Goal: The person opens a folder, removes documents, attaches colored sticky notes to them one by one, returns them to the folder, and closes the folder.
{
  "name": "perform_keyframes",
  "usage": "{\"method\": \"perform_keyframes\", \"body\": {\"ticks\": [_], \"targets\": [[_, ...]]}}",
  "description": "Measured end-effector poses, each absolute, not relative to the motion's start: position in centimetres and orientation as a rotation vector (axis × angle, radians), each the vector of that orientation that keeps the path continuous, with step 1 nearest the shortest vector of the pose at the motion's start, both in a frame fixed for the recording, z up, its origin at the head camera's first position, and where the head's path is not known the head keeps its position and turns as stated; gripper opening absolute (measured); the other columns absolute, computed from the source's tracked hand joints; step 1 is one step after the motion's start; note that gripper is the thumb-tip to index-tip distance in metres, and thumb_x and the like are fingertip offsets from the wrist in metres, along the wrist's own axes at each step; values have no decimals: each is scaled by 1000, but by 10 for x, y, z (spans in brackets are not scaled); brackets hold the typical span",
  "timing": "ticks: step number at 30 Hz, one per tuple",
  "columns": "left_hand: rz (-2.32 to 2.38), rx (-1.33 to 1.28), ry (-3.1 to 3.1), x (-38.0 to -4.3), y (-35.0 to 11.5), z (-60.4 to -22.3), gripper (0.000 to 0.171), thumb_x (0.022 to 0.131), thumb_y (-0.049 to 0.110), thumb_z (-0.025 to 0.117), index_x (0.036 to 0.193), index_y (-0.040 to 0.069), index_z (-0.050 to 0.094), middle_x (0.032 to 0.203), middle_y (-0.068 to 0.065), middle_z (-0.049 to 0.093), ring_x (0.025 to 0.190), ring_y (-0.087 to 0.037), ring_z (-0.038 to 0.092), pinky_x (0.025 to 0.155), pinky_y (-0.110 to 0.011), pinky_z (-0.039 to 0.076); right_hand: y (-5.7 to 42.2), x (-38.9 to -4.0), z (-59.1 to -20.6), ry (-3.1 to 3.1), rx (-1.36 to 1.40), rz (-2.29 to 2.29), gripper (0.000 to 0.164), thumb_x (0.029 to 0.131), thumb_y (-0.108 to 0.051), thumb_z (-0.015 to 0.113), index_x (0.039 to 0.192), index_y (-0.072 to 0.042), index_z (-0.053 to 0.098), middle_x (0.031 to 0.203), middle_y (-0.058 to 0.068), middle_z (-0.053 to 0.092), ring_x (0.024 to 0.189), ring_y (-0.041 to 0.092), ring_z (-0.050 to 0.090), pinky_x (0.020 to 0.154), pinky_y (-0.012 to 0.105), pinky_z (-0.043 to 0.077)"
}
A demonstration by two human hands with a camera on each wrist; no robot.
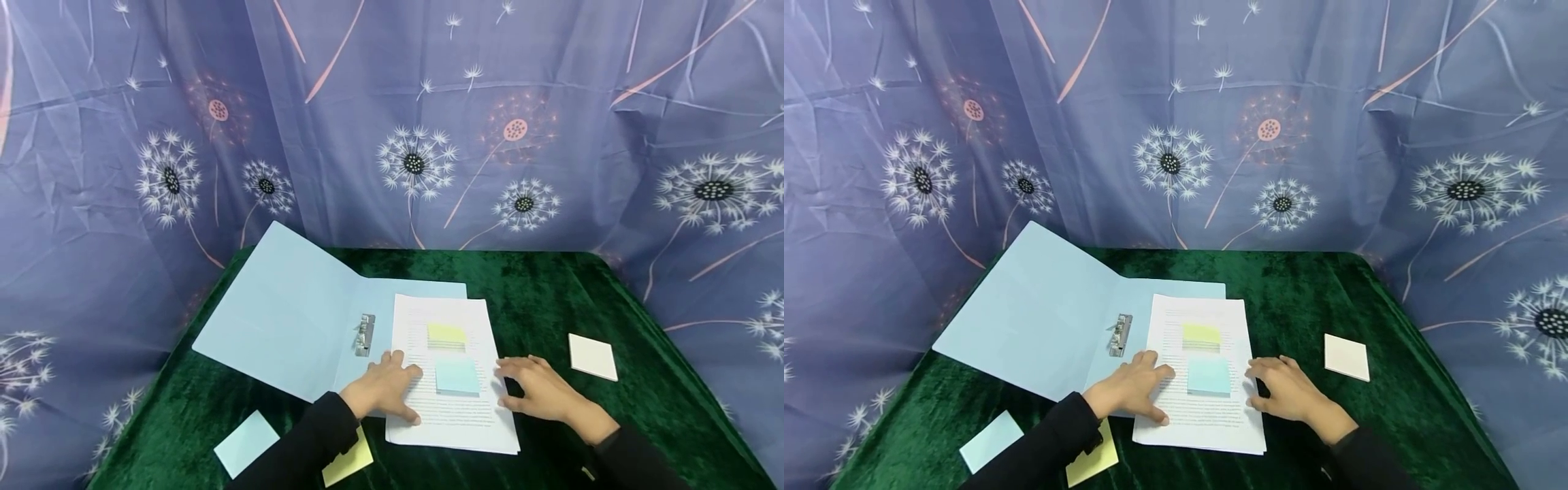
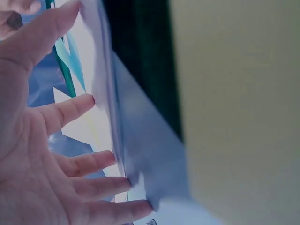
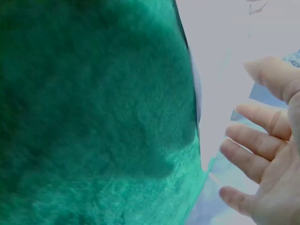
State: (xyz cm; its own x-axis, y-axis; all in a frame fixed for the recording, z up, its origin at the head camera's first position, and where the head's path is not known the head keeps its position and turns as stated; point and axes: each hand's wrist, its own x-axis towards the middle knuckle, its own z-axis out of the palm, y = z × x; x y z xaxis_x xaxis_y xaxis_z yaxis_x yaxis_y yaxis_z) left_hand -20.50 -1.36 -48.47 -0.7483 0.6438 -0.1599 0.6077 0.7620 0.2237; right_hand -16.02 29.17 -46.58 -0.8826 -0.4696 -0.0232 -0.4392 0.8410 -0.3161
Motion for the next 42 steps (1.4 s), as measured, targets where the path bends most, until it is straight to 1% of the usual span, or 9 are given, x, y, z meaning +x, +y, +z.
{"method": "perform_keyframes", "body": {"ticks": [6, 9, 17, 22, 26, 30, 34, 39, 42], "targets": [[186, 1147, 2792, -200, -21, -489, 67, 67, 58, 80, 119, 18, 64, 93, 0, 44, 84, -16, 34, 69, -29, 33, 292, -144, -470, 2726, -660, -494, 77, 63, -34, 89, 124, 3, 60, 132, 23, 54, 122, 43, 47, 91, 73, 27], [215, 1233, 2760, -198, -24, -488, 61, 70, 55, 80, 116, 19, 66, 96, 1, 48, 86, -14, 35, 73, -26, 34, 292, -140, -473, 2703, -659, -487, 85, 58, -35, 90, 126, 4, 58, 134, 25, 51, 124, 44, 45, 90, 71, 29], [310, 1307, 2624, -189, -24, -481, 57, 72, 53, 80, 115, 18, 65, 97, 5, 51, 78, -9, 38, 68, -22, 32, 291, -142, -477, 2742, -730, -407, 82, 60, -40, 86, 123, 5, 62, 132, 25, 54, 120, 44, 50, 87, 64, 36], [316, 1304, 2596, -187, -24, -480, 59, 70, 53, 81, 114, 16, 66, 100, 3, 50, 82, -10, 38, 71, -20, 33, 289, -145, -477, 2794, -756, -375, 65, 67, -33, 86, 117, 3, 67, 127, 23, 58, 116, 41, 55, 85, 63, 39], [306, 1318, 2603, -184, -24, -481, 58, 68, 53, 83, 109, 17, 66, 95, 5, 51, 82, -10, 41, 71, -20, 35, 287, -147, -479, 2842, -765, -339, 56, 68, -32, 85, 112, 0, 70, 123, 21, 62, 112, 38, 58, 83, 60, 39], [308, 1348, 2610, -182, -22, -482, 50, 68, 50, 83, 101, 18, 65, 86, 8, 51, 86, -10, 48, 72, -21, 38, 284, -146, -480, 2884, -742, -291, 52, 69, -34, 84, 108, -3, 72, 119, 18, 64, 108, 35, 59, 82, 56, 40], [360, 1384, 2586, -182, -23, -482, 42, 71, 45, 83, 95, 16, 65, 83, 10, 53, 80, -8, 50, 67, -20, 39, 282, -147, -482, 2933, -731, -242, 46, 72, -38, 82, 103, -5, 72, 115, 15, 66, 106, 33, 60, 81, 54, 39], [510, 1408, 2541, -179, -27, -479, 26, 79, 31, 79, 95, 15, 66, 94, 7, 58, 76, -5, 49, 66, -16, 37, 280, -147, -483, 2971, -706, -233, 43, 74, -41, 80, 100, -7, 72, 113, 14, 66, 105, 33, 60, 85, 61, 36], [583, 1465, 2538, -175, -29, -480, 13, 83, 19, 74, 93, 14, 68, 89, 7, 58, 70, -2, 46, 64, -12, 36, 281, -147, -482, 2972, -673, -255, 47, 74, -45, 79, 101, -7, 72, 113, 13, 66, 106, 32, 60, 87, 64, 34]]}}
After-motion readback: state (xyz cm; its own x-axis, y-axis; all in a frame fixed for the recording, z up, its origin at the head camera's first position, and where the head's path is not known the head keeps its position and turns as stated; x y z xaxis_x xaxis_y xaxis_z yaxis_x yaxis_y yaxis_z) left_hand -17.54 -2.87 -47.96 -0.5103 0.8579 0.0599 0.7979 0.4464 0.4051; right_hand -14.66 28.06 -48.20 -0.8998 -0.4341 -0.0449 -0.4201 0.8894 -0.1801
